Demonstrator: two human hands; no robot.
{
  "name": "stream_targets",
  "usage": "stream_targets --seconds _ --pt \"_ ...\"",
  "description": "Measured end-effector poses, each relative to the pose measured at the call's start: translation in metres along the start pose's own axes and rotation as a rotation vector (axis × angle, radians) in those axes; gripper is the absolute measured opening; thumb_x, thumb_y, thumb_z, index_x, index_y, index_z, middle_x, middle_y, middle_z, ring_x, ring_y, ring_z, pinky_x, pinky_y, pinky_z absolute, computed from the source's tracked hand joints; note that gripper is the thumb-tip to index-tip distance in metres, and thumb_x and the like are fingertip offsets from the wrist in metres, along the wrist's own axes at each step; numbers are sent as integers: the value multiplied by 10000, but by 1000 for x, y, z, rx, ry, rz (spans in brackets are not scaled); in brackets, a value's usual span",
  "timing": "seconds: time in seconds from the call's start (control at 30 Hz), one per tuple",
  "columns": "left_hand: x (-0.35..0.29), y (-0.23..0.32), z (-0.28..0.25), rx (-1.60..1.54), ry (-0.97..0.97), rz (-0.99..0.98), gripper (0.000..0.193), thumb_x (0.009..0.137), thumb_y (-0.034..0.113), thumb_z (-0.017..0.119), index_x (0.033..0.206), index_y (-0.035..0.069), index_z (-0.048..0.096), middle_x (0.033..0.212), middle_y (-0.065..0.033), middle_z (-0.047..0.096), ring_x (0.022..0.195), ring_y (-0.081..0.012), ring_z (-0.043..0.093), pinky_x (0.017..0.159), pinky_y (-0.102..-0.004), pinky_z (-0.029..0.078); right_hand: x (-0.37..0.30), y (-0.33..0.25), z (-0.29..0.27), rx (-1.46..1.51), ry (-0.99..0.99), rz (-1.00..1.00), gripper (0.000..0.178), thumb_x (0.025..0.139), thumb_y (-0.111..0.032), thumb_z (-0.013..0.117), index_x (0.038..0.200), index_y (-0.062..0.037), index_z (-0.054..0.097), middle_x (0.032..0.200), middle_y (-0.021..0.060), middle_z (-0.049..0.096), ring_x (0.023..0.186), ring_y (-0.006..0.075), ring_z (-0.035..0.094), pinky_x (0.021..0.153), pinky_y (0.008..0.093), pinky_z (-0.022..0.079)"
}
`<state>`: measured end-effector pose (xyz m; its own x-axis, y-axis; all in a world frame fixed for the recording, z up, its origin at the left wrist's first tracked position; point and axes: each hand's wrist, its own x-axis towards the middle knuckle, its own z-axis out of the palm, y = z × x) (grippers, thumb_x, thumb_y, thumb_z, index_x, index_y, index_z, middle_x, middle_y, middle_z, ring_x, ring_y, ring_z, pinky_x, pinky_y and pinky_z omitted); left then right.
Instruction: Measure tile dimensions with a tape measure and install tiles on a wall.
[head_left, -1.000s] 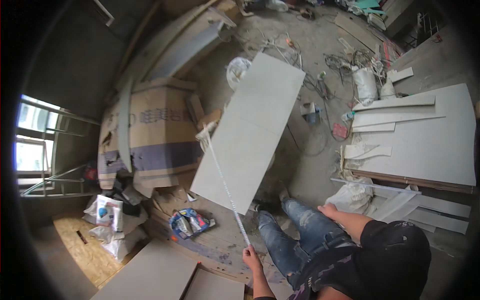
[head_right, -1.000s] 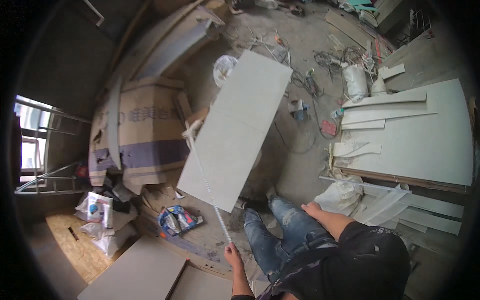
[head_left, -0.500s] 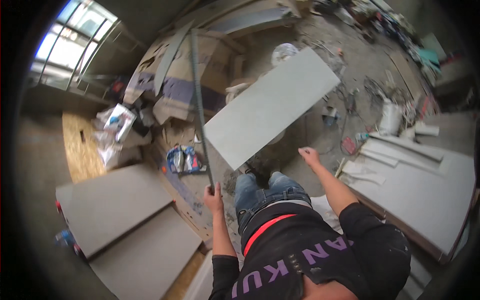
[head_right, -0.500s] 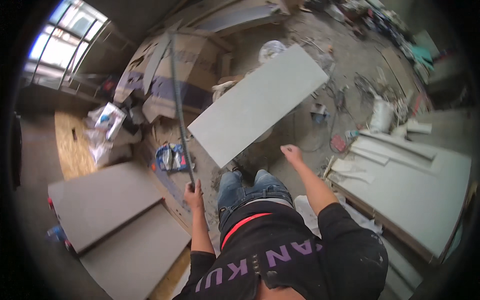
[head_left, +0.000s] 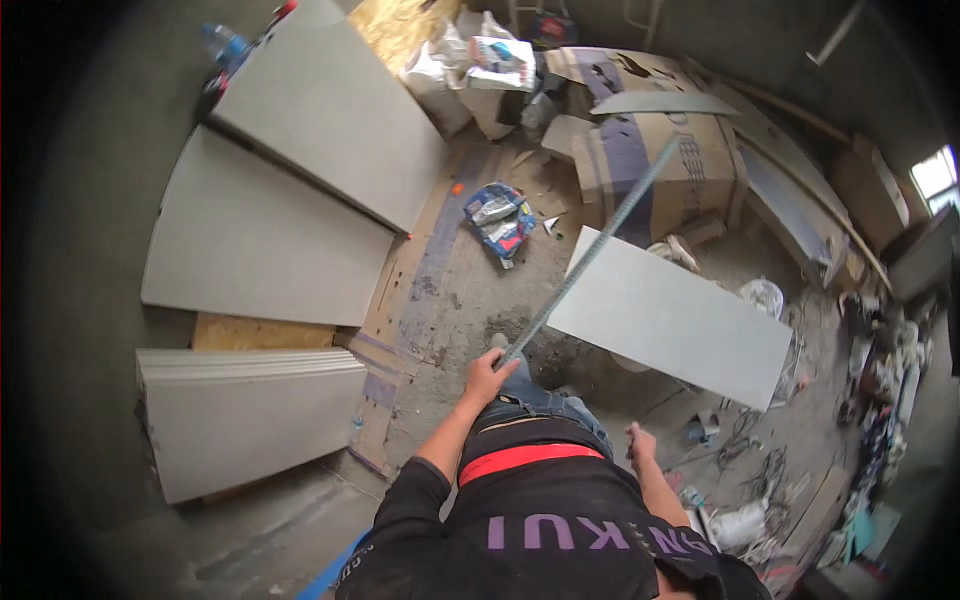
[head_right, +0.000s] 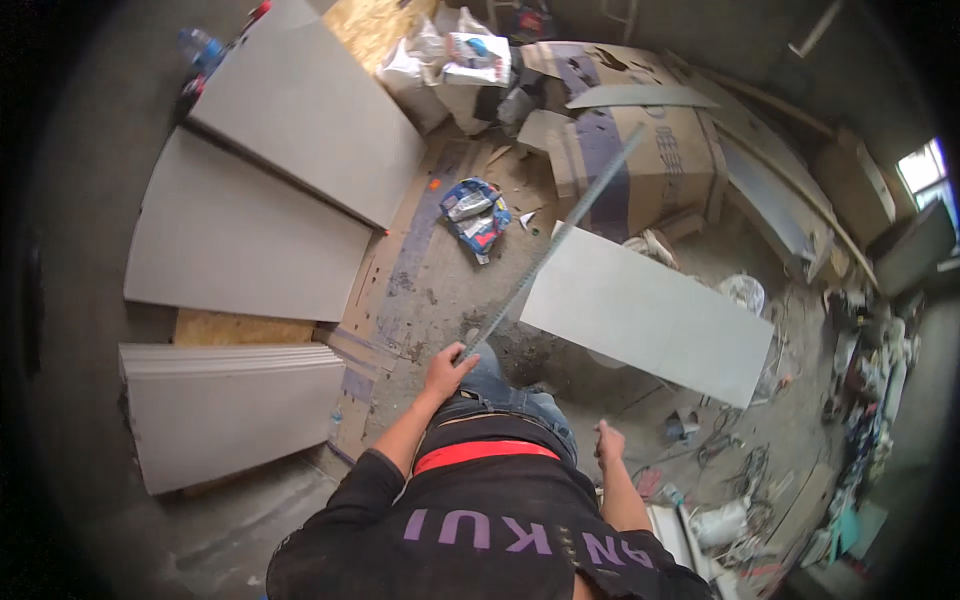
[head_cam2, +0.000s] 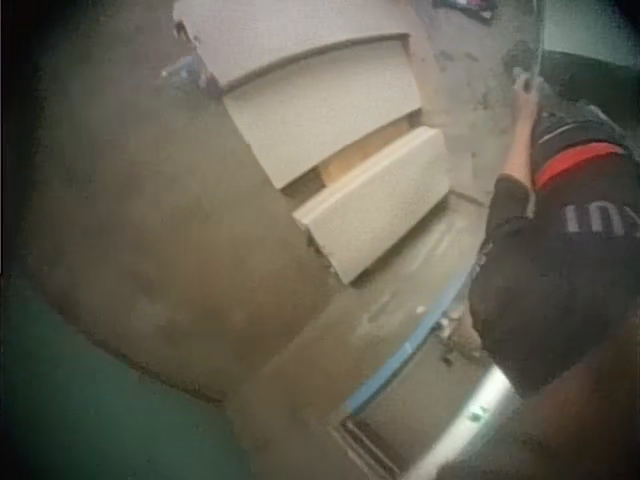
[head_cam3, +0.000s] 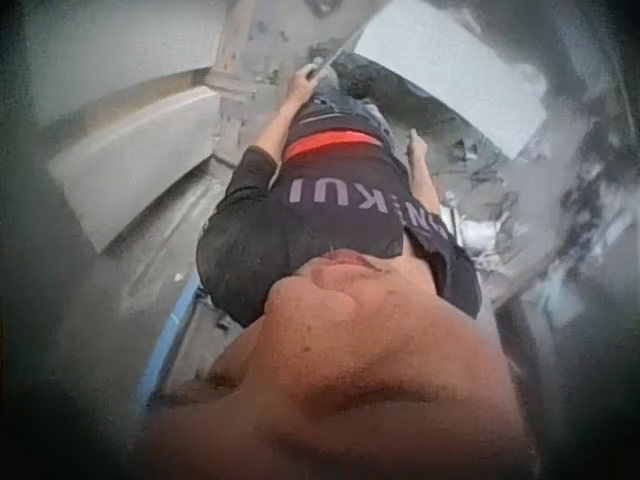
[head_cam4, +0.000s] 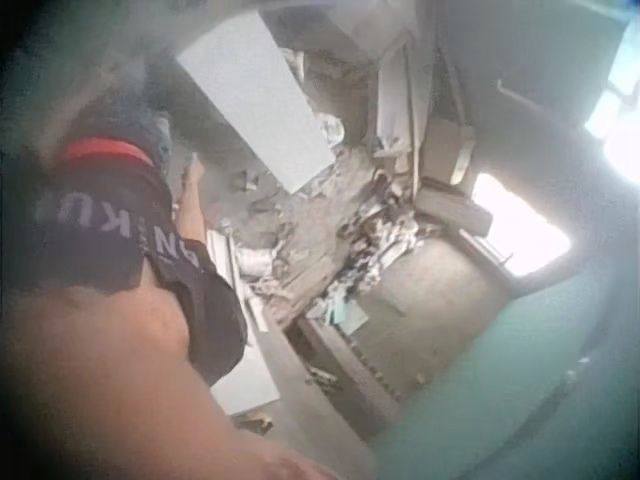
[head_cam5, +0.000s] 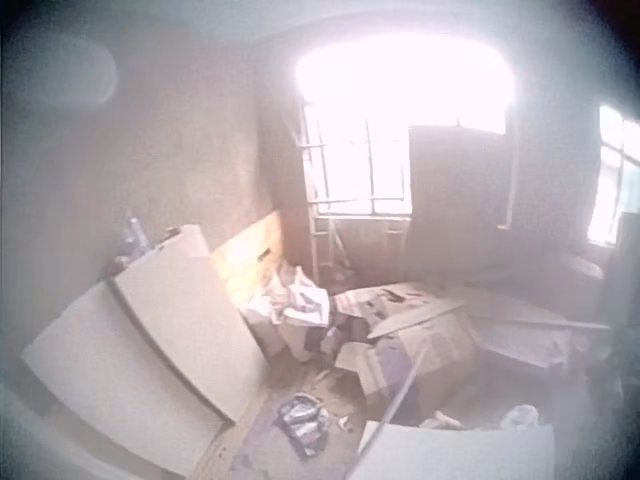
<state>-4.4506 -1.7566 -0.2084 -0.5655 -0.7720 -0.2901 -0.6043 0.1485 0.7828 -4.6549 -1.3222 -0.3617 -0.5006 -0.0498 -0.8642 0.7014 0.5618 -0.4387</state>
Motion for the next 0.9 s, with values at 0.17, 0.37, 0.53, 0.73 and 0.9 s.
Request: stream_targets --seconds 0.17,0.37,0.53,0.73,0.9 --pt "36 -16 -42 -98 -57 111 422 899 491 771 1015 89 714 794 -142 680 730 -334 672 664 -415 490 -30 -172 67 -2 -134 -382 385 1031 -408 682 1170 -55 742 654 -48 479 501 70 401 468 261 337" --pt "83 -116 -136 -118 66 338 470 900 511 760 1054 66 752 1015 -140 730 953 -376 694 827 -460 557 -132 -346 256 116 -724 -619 691 1055 -225 650 1618 -4 315 691 -53 435 538 50 409 487 248 331" --pt "127 -226 -259 56 134 315 413 916 440 747 1107 74 744 1034 -130 706 1016 -368 674 873 -455 540 -180 -439 481 115 -810 -654 522 1065 -335 638 1473 -35 511 638 -73 336 489 69 318 501 260 329" --pt "136 -332 -371 192 537 -140 399 923 394 760 1129 52 740 1105 -125 736 1081 -338 691 922 -441 543 -243 -482 697 -445 -811 -1008 244 1063 -195 634 1166 -1 740 729 -57 557 610 49 479 551 241 375" --pt "58 -439 -370 -445 858 -838 462 887 431 789 1041 -4 756 1040 -154 778 1010 -337 740 893 -425 560 -245 -418 853 -1003 -831 -1266 251 1033 -252 684 1162 -57 776 770 2 653 723 91 575 657 304 491"
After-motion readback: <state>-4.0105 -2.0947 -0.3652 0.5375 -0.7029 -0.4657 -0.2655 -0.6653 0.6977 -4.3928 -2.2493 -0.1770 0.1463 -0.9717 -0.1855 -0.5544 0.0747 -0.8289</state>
